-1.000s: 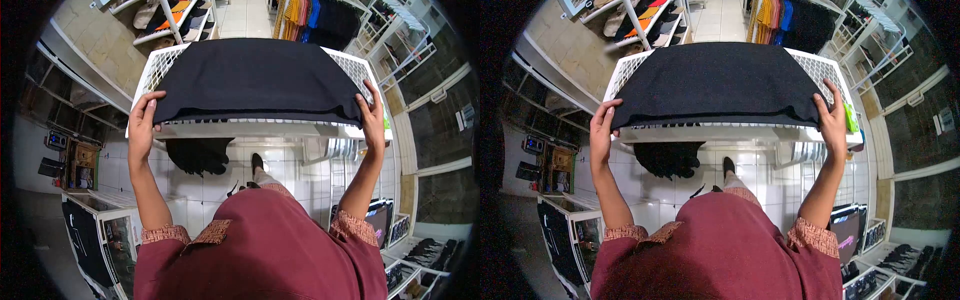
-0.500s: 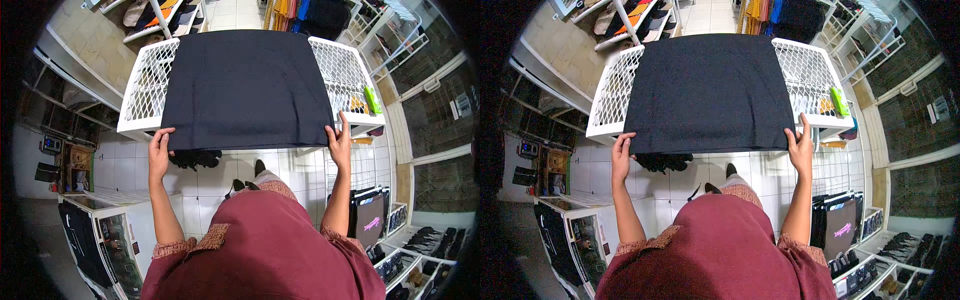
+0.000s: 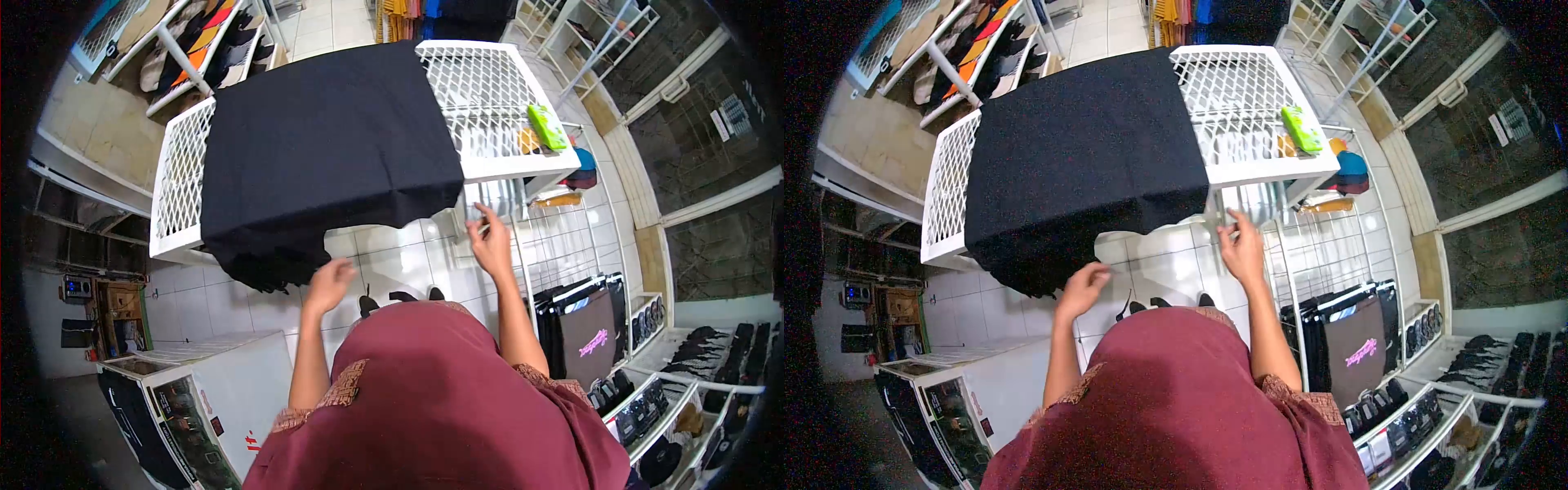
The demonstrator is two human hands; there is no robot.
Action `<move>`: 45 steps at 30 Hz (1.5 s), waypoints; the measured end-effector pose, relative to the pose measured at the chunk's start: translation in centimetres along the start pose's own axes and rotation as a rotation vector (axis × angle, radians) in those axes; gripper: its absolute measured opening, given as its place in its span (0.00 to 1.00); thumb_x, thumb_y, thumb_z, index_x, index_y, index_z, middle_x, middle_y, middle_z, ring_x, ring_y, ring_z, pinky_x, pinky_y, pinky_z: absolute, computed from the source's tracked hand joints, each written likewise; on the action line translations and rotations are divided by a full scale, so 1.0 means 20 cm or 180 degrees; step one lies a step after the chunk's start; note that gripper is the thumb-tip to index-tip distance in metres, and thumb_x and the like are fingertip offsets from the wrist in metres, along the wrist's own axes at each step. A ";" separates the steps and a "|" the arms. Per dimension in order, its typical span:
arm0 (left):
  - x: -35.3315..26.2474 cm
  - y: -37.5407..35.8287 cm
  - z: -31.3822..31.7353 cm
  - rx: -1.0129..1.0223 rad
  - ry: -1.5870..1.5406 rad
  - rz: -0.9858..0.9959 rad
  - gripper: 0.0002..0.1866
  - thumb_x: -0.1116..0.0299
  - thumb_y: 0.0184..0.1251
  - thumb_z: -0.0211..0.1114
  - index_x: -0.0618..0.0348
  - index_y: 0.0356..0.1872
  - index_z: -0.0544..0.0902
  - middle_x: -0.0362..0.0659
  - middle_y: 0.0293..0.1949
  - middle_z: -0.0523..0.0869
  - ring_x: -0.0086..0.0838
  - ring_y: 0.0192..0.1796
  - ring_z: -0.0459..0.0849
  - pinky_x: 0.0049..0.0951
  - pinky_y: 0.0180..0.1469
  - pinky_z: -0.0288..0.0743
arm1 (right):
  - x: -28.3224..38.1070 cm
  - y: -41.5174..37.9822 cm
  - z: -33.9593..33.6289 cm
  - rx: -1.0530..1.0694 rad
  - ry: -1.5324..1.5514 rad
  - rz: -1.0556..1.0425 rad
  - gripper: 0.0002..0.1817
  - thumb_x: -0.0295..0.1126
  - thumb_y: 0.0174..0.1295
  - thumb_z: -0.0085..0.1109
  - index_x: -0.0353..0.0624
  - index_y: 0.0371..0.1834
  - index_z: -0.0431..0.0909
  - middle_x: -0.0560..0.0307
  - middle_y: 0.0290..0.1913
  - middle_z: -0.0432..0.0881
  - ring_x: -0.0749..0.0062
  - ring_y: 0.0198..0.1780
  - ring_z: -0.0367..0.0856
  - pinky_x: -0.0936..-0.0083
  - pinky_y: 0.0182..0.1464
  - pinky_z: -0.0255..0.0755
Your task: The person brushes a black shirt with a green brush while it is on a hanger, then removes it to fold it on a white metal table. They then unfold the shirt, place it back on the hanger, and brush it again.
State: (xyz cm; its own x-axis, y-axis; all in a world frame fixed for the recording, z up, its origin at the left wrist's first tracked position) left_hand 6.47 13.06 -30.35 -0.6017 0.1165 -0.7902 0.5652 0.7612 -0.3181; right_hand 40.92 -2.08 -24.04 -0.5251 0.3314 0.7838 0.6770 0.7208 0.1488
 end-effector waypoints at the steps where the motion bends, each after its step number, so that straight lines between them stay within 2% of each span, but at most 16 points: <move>1: -0.05 0.07 0.18 0.0316 -0.0285 0.0063 0.19 0.61 0.75 0.65 0.62 0.59 0.83 0.50 0.54 0.89 0.36 0.50 0.90 0.34 0.56 0.80 | -0.04 0.00 0.01 0.0087 -0.0013 -0.0001 0.20 0.32 0.64 0.67 0.42 0.59 0.82 0.51 0.33 0.85 0.62 0.29 0.81 0.65 0.37 0.76; 4: -0.21 0.34 0.71 0.1295 -0.1025 0.0102 0.20 0.60 0.77 0.63 0.59 0.63 0.80 0.45 0.52 0.89 0.30 0.47 0.89 0.33 0.54 0.80 | -0.20 0.06 0.05 0.0219 0.0004 -0.0126 0.18 0.32 0.63 0.67 0.41 0.56 0.83 0.49 0.37 0.85 0.58 0.32 0.83 0.64 0.41 0.77; 6: -0.27 0.54 0.99 0.1484 -0.1216 0.0124 0.21 0.60 0.78 0.60 0.57 0.66 0.78 0.45 0.50 0.88 0.27 0.47 0.87 0.31 0.53 0.79 | -0.33 0.10 0.09 0.0281 0.0013 -0.0250 0.18 0.31 0.63 0.67 0.41 0.55 0.83 0.47 0.39 0.85 0.56 0.33 0.84 0.63 0.42 0.78; 8: -0.33 0.70 1.17 0.1334 -0.1172 0.0089 0.26 0.54 0.82 0.55 0.53 0.74 0.70 0.45 0.60 0.84 0.30 0.56 0.85 0.35 0.54 0.80 | -0.43 0.14 0.11 0.0323 0.0014 -0.0307 0.16 0.32 0.64 0.68 0.39 0.53 0.85 0.46 0.44 0.87 0.62 0.33 0.85 0.67 0.37 0.79; 12: -0.36 0.98 1.38 0.0668 -0.1162 0.0091 0.27 0.52 0.83 0.53 0.50 0.76 0.68 0.45 0.63 0.82 0.31 0.59 0.82 0.37 0.56 0.78 | -0.53 0.19 0.13 0.0521 0.0039 -0.0348 0.16 0.31 0.63 0.68 0.39 0.53 0.86 0.45 0.45 0.87 0.58 0.38 0.88 0.66 0.41 0.82; 14: -0.41 0.95 1.38 0.0607 -0.2039 -0.0411 0.28 0.48 0.82 0.52 0.49 0.76 0.68 0.45 0.63 0.81 0.31 0.61 0.81 0.37 0.60 0.75 | -0.55 0.19 0.13 0.0557 0.0100 -0.0425 0.16 0.31 0.63 0.67 0.39 0.53 0.86 0.44 0.46 0.87 0.57 0.40 0.88 0.66 0.42 0.82; 16: -0.49 0.88 1.33 0.0473 -0.2201 -0.0417 0.31 0.43 0.82 0.51 0.51 0.75 0.70 0.44 0.61 0.82 0.33 0.61 0.81 0.38 0.63 0.71 | -0.52 0.19 0.10 0.0630 0.0213 -0.0406 0.15 0.32 0.62 0.66 0.39 0.51 0.85 0.43 0.45 0.85 0.50 0.45 0.87 0.59 0.48 0.81; 19: -0.52 0.82 1.30 0.0458 -0.2463 -0.0590 0.37 0.35 0.81 0.46 0.59 0.70 0.75 0.46 0.59 0.83 0.34 0.63 0.80 0.41 0.66 0.70 | -0.49 0.19 0.08 0.0663 0.0067 -0.0299 0.21 0.37 0.64 0.67 0.40 0.57 0.82 0.42 0.46 0.84 0.50 0.45 0.86 0.59 0.50 0.80; 26: -0.61 0.73 1.23 0.0186 -0.2903 -0.0439 0.37 0.36 0.83 0.43 0.62 0.69 0.76 0.48 0.59 0.83 0.34 0.62 0.80 0.40 0.65 0.72 | -0.44 0.28 0.13 0.0697 -0.0339 -0.0196 0.30 0.46 0.65 0.65 0.34 0.63 0.77 0.36 0.48 0.86 0.43 0.49 0.85 0.56 0.51 0.79; 27: -0.61 0.74 1.24 0.0219 -0.2916 -0.0373 0.36 0.37 0.82 0.44 0.60 0.67 0.78 0.47 0.60 0.83 0.35 0.62 0.80 0.41 0.65 0.71 | -0.42 0.29 0.13 0.0711 -0.0378 -0.0311 0.29 0.45 0.66 0.62 0.32 0.63 0.76 0.31 0.44 0.87 0.36 0.47 0.86 0.51 0.51 0.78; 33: -0.67 0.69 1.20 0.0255 -0.2953 -0.0082 0.33 0.41 0.83 0.43 0.58 0.67 0.79 0.48 0.64 0.82 0.36 0.64 0.80 0.43 0.64 0.72 | -0.39 0.31 0.12 0.0722 -0.0306 -0.0419 0.23 0.38 0.74 0.50 0.29 0.62 0.73 0.25 0.41 0.85 0.28 0.43 0.84 0.42 0.48 0.76; 36: -0.61 0.66 1.17 -0.0007 -0.2690 -0.0284 0.33 0.41 0.83 0.42 0.57 0.69 0.77 0.50 0.64 0.83 0.37 0.62 0.82 0.44 0.65 0.72 | -0.38 0.29 0.10 0.0770 -0.0267 -0.0500 0.22 0.38 0.75 0.50 0.29 0.62 0.73 0.24 0.43 0.84 0.27 0.45 0.84 0.42 0.49 0.76; 39: -0.54 0.65 1.14 -0.0248 -0.2472 -0.0395 0.33 0.40 0.83 0.43 0.54 0.71 0.75 0.50 0.64 0.83 0.35 0.60 0.82 0.37 0.62 0.75 | -0.39 0.26 0.06 0.0867 -0.0236 -0.0733 0.22 0.38 0.76 0.50 0.31 0.63 0.73 0.26 0.50 0.83 0.27 0.50 0.82 0.43 0.53 0.75; 42: -0.43 0.65 1.09 -0.0703 -0.2065 -0.0366 0.28 0.47 0.82 0.51 0.55 0.71 0.74 0.52 0.61 0.84 0.39 0.57 0.85 0.39 0.60 0.76 | -0.42 0.21 -0.04 0.1038 0.0115 -0.0977 0.20 0.38 0.76 0.50 0.34 0.62 0.74 0.27 0.51 0.83 0.28 0.50 0.81 0.43 0.53 0.73; 44: -0.41 0.62 1.01 -0.1369 -0.0752 -0.0036 0.27 0.54 0.78 0.59 0.57 0.71 0.73 0.56 0.60 0.83 0.43 0.55 0.86 0.42 0.59 0.78 | -0.47 0.14 -0.14 0.0995 0.0173 -0.0778 0.19 0.39 0.76 0.51 0.37 0.60 0.77 0.29 0.49 0.83 0.28 0.50 0.80 0.43 0.53 0.72; 45: -0.43 0.58 0.99 -0.1634 -0.0636 0.0125 0.31 0.58 0.72 0.66 0.58 0.72 0.71 0.60 0.61 0.82 0.50 0.59 0.83 0.48 0.65 0.73 | -0.51 0.11 -0.20 0.1067 0.0131 -0.0667 0.18 0.40 0.75 0.55 0.37 0.57 0.79 0.32 0.45 0.85 0.34 0.47 0.83 0.48 0.50 0.74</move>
State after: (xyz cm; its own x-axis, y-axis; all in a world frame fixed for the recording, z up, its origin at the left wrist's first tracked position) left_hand 29.30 8.24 -37.60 -0.4386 0.0655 -0.8963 0.2071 0.9779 -0.0298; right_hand 49.86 -6.20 -29.37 -0.6083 0.1362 0.7819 0.3479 0.9312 0.1084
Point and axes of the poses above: each hand's wrist, its own y-axis towards the middle knuckle, its own z-axis out of the palm, x = y × z, the point moved 7 cm from there along y, towards the middle knuckle
